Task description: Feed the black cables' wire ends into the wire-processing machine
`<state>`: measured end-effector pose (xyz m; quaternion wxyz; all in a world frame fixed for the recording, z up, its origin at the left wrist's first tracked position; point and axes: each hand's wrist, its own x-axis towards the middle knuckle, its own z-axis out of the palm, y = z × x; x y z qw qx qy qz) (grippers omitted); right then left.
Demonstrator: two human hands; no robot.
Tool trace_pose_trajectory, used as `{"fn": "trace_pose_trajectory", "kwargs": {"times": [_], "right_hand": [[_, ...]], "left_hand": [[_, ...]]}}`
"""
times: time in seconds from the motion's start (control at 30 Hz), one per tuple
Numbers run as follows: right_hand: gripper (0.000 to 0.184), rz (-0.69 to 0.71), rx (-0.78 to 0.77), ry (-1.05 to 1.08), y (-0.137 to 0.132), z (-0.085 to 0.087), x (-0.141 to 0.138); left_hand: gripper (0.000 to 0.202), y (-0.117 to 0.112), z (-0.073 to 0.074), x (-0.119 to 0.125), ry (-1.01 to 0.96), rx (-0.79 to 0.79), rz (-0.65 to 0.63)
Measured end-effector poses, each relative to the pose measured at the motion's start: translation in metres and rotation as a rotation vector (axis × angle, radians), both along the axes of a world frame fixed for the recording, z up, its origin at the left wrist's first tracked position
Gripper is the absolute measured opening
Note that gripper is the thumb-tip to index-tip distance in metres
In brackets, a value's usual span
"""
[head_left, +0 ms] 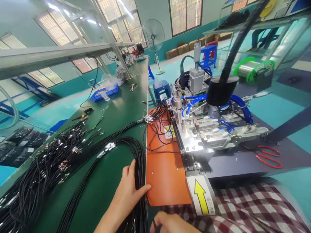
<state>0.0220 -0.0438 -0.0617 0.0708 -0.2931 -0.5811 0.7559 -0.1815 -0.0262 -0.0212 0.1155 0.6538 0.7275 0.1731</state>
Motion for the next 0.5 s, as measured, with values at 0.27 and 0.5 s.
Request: {"fn": "trace_pose_trajectory", "kwargs": {"times": [0.27, 0.5], "right_hand": [[0.025, -0.231, -0.121, 0.089, 0.028, 0.027, 0.051], [0.033, -0.162, 0.036, -0.141, 0.037, 0.078, 0.096]], "left_hand": [[0.045, -0.029, 0.032, -0.051, 0.041, 0.068, -0.014], [0.043, -0.045, 0.022, -0.028, 0.305, 0.117, -0.171]]}}
